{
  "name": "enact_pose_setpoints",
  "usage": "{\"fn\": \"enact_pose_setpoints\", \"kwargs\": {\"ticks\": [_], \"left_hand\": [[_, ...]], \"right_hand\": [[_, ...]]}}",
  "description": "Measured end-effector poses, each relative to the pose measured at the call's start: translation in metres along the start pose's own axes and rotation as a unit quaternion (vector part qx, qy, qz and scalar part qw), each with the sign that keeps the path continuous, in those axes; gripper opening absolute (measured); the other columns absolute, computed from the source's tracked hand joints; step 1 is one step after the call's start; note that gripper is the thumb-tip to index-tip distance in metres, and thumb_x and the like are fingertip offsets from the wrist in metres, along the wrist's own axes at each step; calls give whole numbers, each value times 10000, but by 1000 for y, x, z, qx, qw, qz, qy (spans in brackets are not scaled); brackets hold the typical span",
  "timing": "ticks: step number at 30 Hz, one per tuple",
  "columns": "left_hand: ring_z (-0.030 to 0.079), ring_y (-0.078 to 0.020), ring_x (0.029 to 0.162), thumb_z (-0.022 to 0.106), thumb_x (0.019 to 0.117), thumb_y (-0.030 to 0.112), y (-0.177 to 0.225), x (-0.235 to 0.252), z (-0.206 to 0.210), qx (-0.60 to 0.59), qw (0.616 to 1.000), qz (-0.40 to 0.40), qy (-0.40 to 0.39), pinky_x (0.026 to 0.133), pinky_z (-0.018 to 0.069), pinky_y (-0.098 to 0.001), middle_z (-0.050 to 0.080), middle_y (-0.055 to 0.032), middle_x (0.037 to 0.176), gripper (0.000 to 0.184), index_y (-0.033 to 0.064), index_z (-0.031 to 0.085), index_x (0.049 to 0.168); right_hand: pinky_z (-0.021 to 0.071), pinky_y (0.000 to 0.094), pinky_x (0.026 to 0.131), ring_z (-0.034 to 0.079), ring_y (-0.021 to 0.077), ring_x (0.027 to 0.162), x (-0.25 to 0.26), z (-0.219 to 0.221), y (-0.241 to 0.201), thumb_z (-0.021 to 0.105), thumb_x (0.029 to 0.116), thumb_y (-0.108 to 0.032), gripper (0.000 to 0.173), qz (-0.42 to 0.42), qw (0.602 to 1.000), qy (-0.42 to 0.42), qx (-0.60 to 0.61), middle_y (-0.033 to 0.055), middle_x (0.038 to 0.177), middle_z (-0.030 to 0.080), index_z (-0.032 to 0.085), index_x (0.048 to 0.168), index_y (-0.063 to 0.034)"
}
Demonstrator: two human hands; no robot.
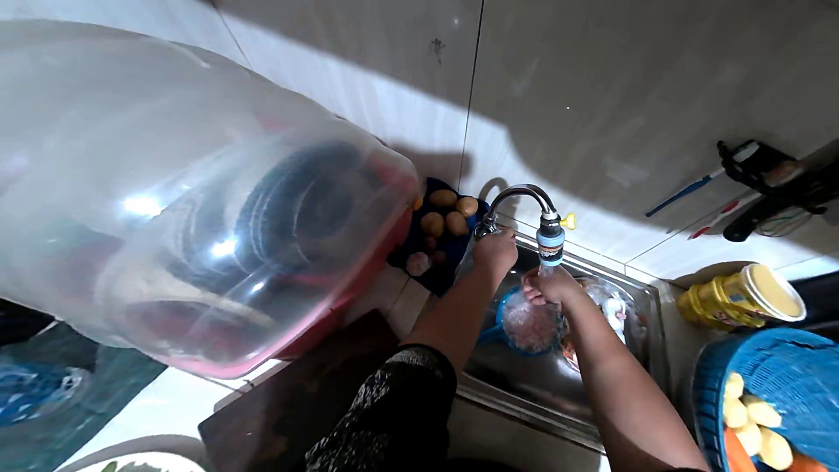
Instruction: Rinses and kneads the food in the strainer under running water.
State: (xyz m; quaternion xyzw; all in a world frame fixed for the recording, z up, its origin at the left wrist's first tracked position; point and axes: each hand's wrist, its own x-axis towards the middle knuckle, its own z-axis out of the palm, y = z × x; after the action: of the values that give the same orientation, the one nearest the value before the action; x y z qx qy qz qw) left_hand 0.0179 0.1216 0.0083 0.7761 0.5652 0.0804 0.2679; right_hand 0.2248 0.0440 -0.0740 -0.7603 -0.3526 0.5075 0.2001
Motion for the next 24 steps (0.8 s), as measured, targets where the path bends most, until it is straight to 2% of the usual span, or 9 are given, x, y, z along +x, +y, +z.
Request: {"fn": "enact_pose_setpoints", "kwargs": {"ticks": [7,9,12,14,16,17,19,21,24], "left_hand": [[641,-438,1107,566,972,60,54,-22,-33,194,971,-77,-117,782,543,-585,642,-258,1236,328,-21,615,1286],[629,-436,1154,584,975,84,48,-25,-37,168,977,-62,-117,827,545,-592,633,-245,1279,364,28,600,1334],[654,-443,1086,730,865,260,-2,11,16,85,996,-1,-40,781,564,-651,646,-230,1240,663,319,494,1482],[669,-417,988,757,782,319,-43,42,85,65,994,40,-74,770,562,-652,635,-224,1179,1019,449,175,1609],[698,-413,955,739,760,412,-68,30,132,70,980,66,-175,785,558,-664,697,-213,1091,1159,295,2,1647],[697,-420,985,726,764,473,-76,9,145,73,970,57,-224,817,554,-672,698,-225,1109,1134,162,79,1641],[681,-401,1028,740,745,552,-92,-22,176,68,953,25,-293,858,542,-666,693,-217,1126,901,4,486,1413],[700,-315,984,773,688,579,-114,-32,216,-11,948,-35,-316,826,570,-622,723,-131,1062,706,81,669,1179],[721,-265,958,823,696,524,-124,-41,241,-207,925,-118,-297,804,610,-561,739,-86,1059,673,146,672,1232]], "right_hand": [[617,405,695,711,178,771,-15,-13,7,583,1007,-369,293,-49,988,79,-126,53,967,720,684,1220,-194],[626,427,726,725,188,817,-22,-22,21,590,994,-412,300,-62,980,124,-140,48,1005,733,700,1196,-218],[628,503,761,732,235,880,-37,-34,56,575,1003,-418,287,-42,973,174,-143,66,1046,735,705,1168,-223],[627,536,749,736,260,878,-36,-38,100,551,1007,-417,298,-16,968,193,-161,79,1034,737,702,1170,-218],[606,584,755,729,288,888,-33,-37,146,579,971,-446,309,16,960,196,-201,93,1023,738,712,1133,-219],[595,612,773,727,302,905,-29,-34,170,595,953,-451,309,28,958,189,-213,98,1027,740,716,1116,-219],[606,609,720,734,298,856,-15,-25,223,614,936,-428,284,41,964,161,-209,90,990,743,712,1110,-226],[607,613,709,731,306,853,-3,-10,261,642,919,-408,309,56,972,145,-176,102,1003,738,700,1167,-231],[637,573,724,750,293,877,-1,13,277,622,963,-426,401,71,991,110,-34,90,1067,742,613,1334,-274]]}}
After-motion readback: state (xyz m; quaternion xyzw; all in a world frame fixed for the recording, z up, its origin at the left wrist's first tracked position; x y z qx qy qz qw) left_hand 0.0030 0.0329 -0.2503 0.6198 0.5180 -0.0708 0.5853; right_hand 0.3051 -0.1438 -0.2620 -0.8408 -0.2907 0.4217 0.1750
